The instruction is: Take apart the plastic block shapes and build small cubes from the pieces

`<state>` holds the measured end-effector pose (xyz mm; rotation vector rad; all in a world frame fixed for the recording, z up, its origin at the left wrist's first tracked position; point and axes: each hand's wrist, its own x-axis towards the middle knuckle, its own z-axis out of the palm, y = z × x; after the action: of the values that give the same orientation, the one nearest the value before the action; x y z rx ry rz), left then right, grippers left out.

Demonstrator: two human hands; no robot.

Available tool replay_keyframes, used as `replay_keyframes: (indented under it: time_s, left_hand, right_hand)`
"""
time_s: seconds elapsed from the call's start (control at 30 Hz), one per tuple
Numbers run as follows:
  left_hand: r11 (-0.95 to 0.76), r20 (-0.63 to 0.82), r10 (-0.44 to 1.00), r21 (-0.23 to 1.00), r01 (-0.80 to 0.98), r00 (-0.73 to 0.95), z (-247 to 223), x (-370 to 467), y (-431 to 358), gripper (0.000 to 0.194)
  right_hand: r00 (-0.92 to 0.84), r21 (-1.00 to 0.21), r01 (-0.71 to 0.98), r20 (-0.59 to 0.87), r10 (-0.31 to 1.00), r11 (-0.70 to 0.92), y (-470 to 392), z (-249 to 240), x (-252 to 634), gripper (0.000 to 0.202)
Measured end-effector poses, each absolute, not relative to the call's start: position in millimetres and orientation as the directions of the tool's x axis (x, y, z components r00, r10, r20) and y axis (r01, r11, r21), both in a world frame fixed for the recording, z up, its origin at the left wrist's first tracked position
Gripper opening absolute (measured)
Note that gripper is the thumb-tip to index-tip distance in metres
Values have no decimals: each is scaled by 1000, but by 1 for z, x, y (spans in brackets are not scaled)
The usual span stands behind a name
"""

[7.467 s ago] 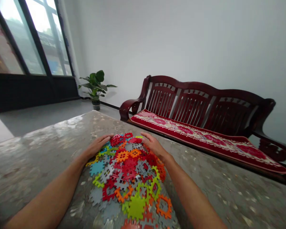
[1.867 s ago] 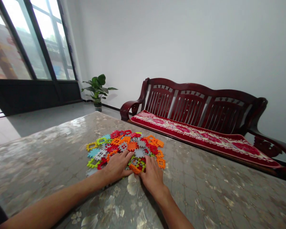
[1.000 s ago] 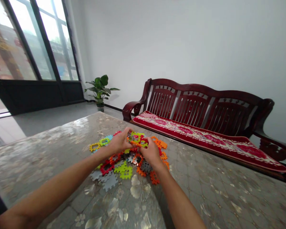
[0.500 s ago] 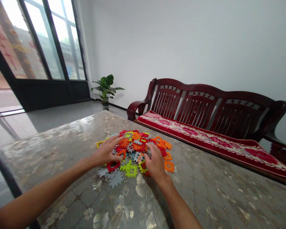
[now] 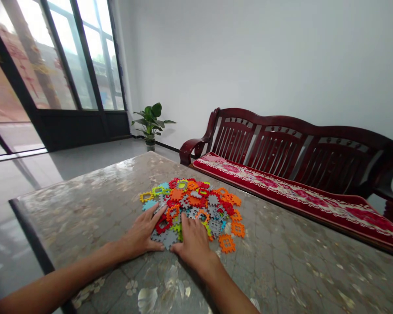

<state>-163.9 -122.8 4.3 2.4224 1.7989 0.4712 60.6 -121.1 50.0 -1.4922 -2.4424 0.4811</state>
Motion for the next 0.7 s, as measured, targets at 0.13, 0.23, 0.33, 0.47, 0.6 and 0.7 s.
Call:
replay_keyframes:
  time_s: [0.13,0.23,0.33,0.47,0.6,0.7]
  left_hand:
    - [-380,243,915,264,886,320,-3,-166,-119,121]
    - [-410,277,898,249,877,341,-6,-168,-116,118]
    - [-439,304,879,216,872,368,-5,-169,-113,113]
    - [-512,368,820,128,850,438,-4,-170,-110,105]
    - [-542,382,772,-25,840,509,-1,-171,-112,96]
    - [-549,355,755,-119,827,552,4,-171,-114,92]
  right_hand:
    - [-432,-427,816,-1,902,391,-111,50,51,84]
    - [-379,-445,834,-33,925,326,-103,47,47,90]
    - [-342,-440,851,-46,939,288,-96,45,44,89]
    - [-334,-437,856,-59,941,276,-90,43,44,70]
    - [-325,-514,813,-7,946,276,-86,37,47,53]
    - [-327,-628,726,43,944,280,-84,32,50,52]
